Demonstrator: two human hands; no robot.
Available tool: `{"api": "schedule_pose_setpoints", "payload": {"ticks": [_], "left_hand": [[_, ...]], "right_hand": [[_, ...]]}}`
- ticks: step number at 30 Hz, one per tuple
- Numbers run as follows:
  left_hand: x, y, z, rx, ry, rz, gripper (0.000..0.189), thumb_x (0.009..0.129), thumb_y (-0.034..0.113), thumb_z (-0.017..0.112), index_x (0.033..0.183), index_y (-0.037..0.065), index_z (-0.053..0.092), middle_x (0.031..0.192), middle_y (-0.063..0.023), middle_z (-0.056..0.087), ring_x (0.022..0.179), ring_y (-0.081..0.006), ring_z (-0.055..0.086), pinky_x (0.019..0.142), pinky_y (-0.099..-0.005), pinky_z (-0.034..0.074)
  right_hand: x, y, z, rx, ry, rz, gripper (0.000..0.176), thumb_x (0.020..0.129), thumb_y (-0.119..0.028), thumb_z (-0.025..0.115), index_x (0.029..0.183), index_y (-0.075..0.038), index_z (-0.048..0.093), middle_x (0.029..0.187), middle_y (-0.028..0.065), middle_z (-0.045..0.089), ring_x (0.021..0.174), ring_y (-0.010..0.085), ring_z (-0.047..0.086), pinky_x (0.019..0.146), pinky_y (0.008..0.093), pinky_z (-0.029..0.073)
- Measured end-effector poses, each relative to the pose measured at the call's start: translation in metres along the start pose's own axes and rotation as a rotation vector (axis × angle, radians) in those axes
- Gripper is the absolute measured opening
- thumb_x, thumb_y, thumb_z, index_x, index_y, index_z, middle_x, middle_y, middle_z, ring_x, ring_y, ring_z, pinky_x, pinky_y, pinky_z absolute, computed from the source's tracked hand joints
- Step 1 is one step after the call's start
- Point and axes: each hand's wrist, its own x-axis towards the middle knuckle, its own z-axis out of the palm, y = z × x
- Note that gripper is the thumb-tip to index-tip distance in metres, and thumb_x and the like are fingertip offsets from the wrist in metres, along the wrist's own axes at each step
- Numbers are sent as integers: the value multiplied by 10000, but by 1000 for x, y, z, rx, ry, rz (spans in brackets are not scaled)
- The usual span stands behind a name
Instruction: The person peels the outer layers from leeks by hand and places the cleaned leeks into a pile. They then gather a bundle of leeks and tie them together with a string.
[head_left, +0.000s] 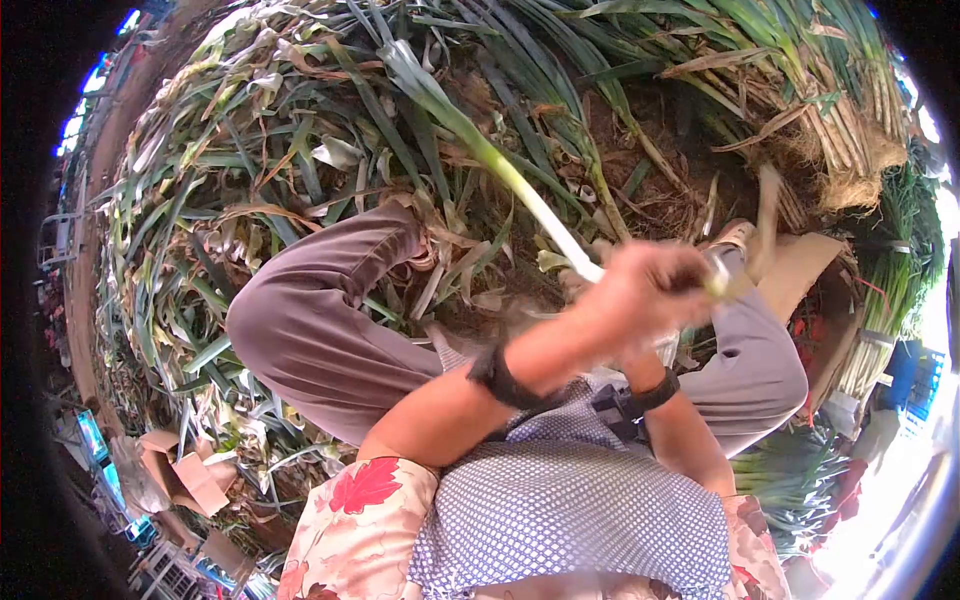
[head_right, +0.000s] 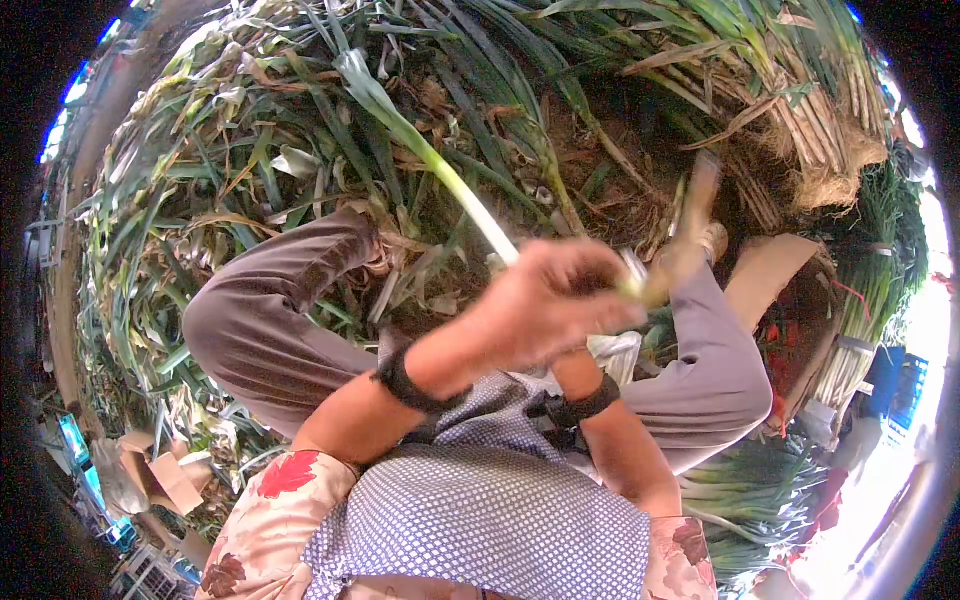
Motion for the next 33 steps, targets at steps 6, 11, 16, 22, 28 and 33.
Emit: {"api": "schedule_pose_setpoints", "payload": {"ticks": [6, 11, 16, 22, 28, 33], "left_hand": [[-3, -27, -15, -313, 116, -19, 147, 795, 133, 629, 895, 28, 607, 813, -13, 602, 724, -76, 538, 633, -205, 432], [18, -115, -110, -194, 718, -401, 281, 852, 256, 567, 989, 15, 518, 852, -67, 578, 765, -117, 553, 637, -233, 459], [21, -134, -112, -965, 809, -309, 208, 888, 239, 486, 857, 35, 452, 712, -56, 495, 550, -143, 473, 495, -294, 425], [15, -135, -178, -1098, 699, -116, 152, 921, 216, 416, 905, 66, 436, 682, 3, 429, 539, -78, 416, 464, -216, 396], [15, -109, -152, -1337, 405, -162, 272, 901, 318, 464, 1008, 68, 463, 720, 3, 449, 576, -87, 443, 491, -213, 424], [5, -114, -151, -1417, 376, -188, 278, 896, 323, 470, 1018, 74, 455, 741, -1, 422, 563, -88, 395, 461, -195, 360]], "right_hand": [[21, -19, -19, 388, 94, 99, 316, 874, -304, 489, 1079, -64, 467, 946, 101, 564, 851, 197, 574, 714, 311, 484], [20, -53, -26, 101, 328, -175, 265, 891, -223, 433, 990, 8, 517, 832, 95, 555, 740, 214, 558, 600, 299, 457], [7, -41, -17, -422, 147, -362, 288, 873, -184, 468, 1098, -5, 466, 863, 91, 547, 708, 208, 558, 585, 267, 468], [-50, 29, -76, 296, -240, 362, 378, 920, -265, 341, 1222, -50, 420, 1145, 123, 539, 986, 168, 559, 823, 264, 471], [9, -6, -90, -527, -686, 177, 278, 877, -263, 451, 1038, -70, 569, 828, 94, 603, 686, 252, 574, 676, 358, 466], [63, -41, -29, 320, 223, -122, 469, 854, -475, 439, 1072, -67, 517, 1000, 174, 573, 927, 306, 561, 830, 369, 426]]}}
